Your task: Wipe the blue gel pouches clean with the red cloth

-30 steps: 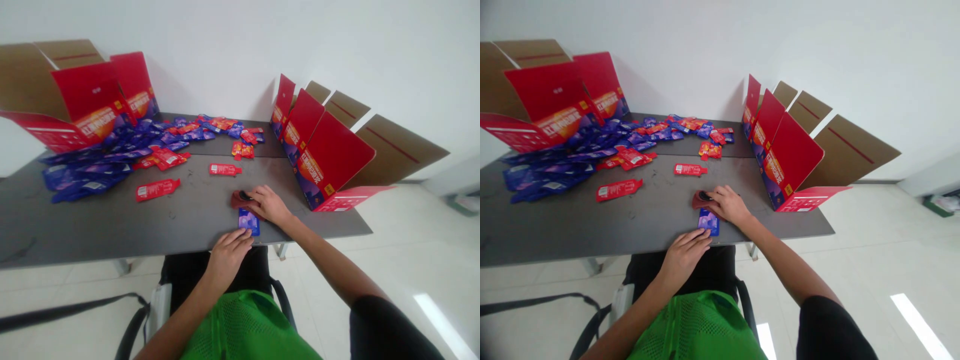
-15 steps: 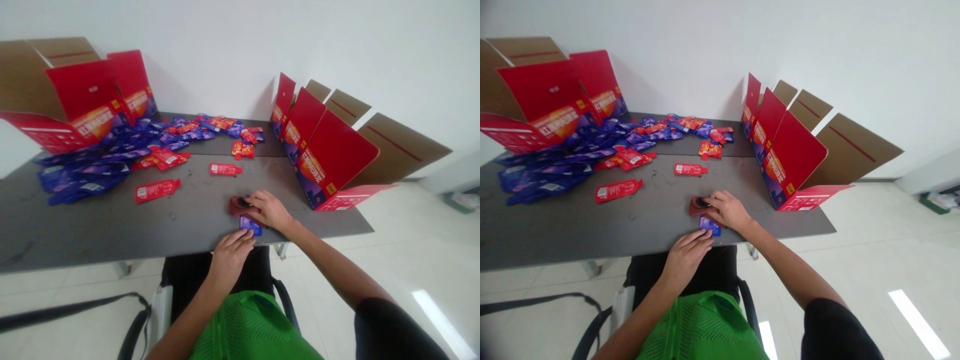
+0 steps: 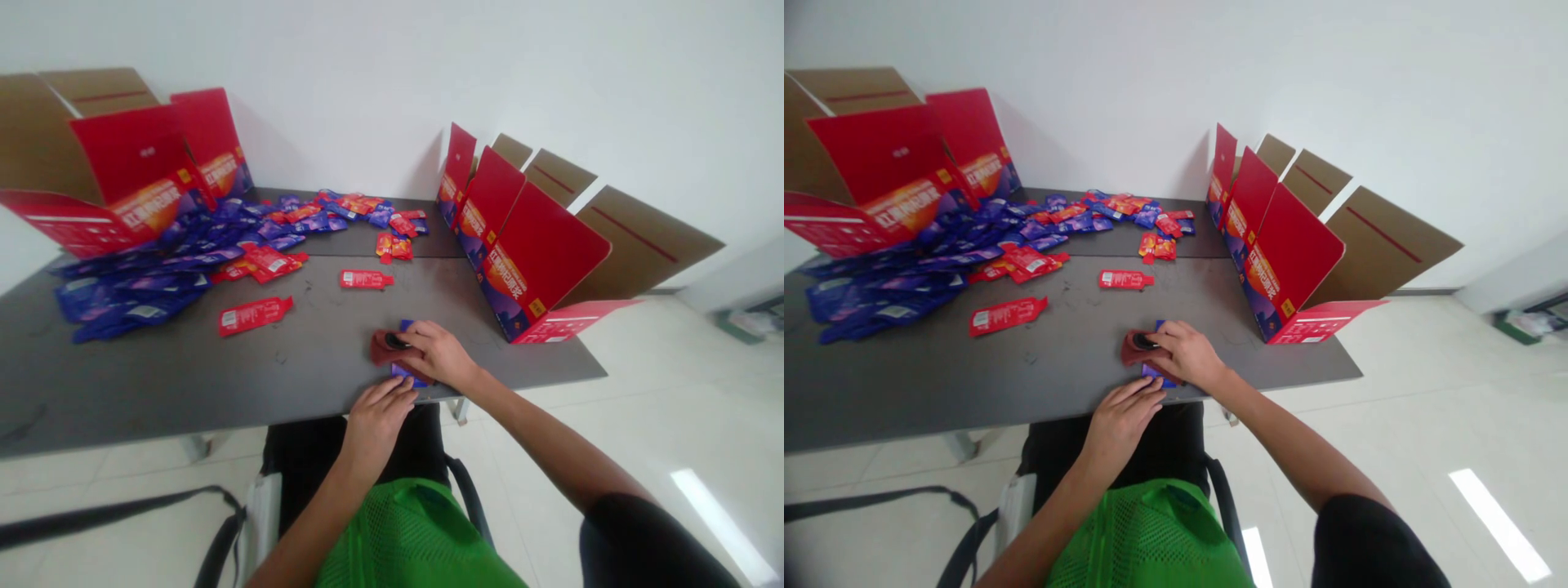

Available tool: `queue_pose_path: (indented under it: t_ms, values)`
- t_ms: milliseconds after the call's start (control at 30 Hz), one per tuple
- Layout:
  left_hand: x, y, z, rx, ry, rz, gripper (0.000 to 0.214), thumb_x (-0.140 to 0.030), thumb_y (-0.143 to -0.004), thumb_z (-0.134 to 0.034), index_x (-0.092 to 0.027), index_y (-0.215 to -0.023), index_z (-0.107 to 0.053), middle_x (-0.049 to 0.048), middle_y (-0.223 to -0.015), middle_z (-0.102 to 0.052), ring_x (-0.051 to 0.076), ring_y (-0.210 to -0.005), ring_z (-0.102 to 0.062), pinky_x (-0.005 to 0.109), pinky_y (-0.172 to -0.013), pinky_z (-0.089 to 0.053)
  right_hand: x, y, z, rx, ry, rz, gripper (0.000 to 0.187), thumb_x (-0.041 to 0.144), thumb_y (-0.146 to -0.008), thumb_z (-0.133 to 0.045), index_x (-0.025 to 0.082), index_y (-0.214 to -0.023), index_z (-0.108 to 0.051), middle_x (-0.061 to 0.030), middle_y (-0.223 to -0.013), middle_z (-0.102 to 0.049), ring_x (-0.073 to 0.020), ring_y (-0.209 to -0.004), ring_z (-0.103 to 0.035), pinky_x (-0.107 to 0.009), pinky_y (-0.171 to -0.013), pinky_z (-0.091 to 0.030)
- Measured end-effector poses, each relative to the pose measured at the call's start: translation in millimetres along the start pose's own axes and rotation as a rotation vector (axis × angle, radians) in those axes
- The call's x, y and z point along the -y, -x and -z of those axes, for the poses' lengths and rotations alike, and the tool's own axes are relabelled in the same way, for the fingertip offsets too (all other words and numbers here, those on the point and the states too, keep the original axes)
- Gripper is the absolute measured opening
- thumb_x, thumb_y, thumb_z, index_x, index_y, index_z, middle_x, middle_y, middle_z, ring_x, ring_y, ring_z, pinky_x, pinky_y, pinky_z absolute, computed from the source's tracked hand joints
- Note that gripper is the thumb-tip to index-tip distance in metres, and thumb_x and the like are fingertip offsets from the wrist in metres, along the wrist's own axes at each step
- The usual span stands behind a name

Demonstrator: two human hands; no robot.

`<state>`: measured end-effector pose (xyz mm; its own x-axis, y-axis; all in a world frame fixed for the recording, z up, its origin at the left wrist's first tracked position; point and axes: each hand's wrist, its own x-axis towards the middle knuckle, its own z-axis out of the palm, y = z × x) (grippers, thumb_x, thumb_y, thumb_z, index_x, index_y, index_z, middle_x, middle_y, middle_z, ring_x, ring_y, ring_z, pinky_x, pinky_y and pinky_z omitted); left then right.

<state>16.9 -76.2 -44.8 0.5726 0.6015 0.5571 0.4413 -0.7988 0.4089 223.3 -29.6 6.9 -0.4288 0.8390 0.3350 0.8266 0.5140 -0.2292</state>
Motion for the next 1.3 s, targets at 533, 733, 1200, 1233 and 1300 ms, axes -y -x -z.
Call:
queue_pose_path:
  t_ms: [533, 733, 1200, 1233, 1300]
  values:
    - [-1, -1, -0.7, -0.003, -0.003, 0.021, 0.017, -0.017, -0.097, -0.063, -0.022, -0.109, -0.073, 0.0022, -0.111, -0.078, 0.023, -0.108, -0.071, 0.042, -0.093, -0.058, 21, 10, 9, 0.026, -0.048, 0.030, 0.032, 0.038, -0.100, -0.060, 0.023, -0.127, -0.066, -0.0081, -0.110, -0.067, -0.0217, -0.101, -0.062, -0.034, -0.088, -0.053]
    - [0, -1, -0.4, 0.002, 0.043, 0.024, 0.022, -0.015, -0.097, -0.063, -0.021, -0.116, -0.072, 0.0021, -0.128, -0.073, 0.023, -0.120, -0.067, 0.042, -0.099, -0.057, -37, -32, -7, -0.009, 0.127, -0.097, 0.038, 0.042, -0.096, -0.066, 0.020, -0.126, -0.068, -0.0077, -0.100, -0.066, -0.0216, -0.092, -0.061, -0.033, -0.082, -0.051]
    - [-2, -1, 0.6, 0.007, 0.035, 0.048, 0.022, -0.017, -0.099, -0.060, -0.024, -0.115, -0.074, 0.0025, -0.117, -0.077, 0.024, -0.115, -0.069, 0.043, -0.097, -0.057, 21, 11, 2, -0.026, -0.002, -0.048, 0.033, 0.038, -0.099, -0.061, 0.024, -0.128, -0.066, -0.0083, -0.107, -0.066, -0.0230, -0.100, -0.062, -0.036, -0.086, -0.052]
    - [-2, -1, 0.8, 0.007, 0.042, 0.043, 0.023, -0.017, -0.099, -0.060, -0.024, -0.116, -0.073, 0.0027, -0.120, -0.076, 0.024, -0.117, -0.068, 0.042, -0.098, -0.057, 13, 7, -3, -0.045, 0.005, -0.073, 0.034, 0.039, -0.098, -0.062, 0.024, -0.128, -0.067, -0.0080, -0.105, -0.066, -0.0226, -0.098, -0.062, -0.035, -0.086, -0.052]
    - [-2, -1, 1.2, 0.007, 0.055, 0.040, 0.023, -0.016, -0.099, -0.060, -0.023, -0.117, -0.072, 0.0028, -0.126, -0.073, 0.024, -0.120, -0.067, 0.042, -0.099, -0.057, -8, -8, -9, -0.060, 0.042, -0.114, 0.036, 0.043, -0.097, -0.064, 0.023, -0.127, -0.068, -0.0077, -0.102, -0.066, -0.0221, -0.094, -0.062, -0.035, -0.084, -0.052]
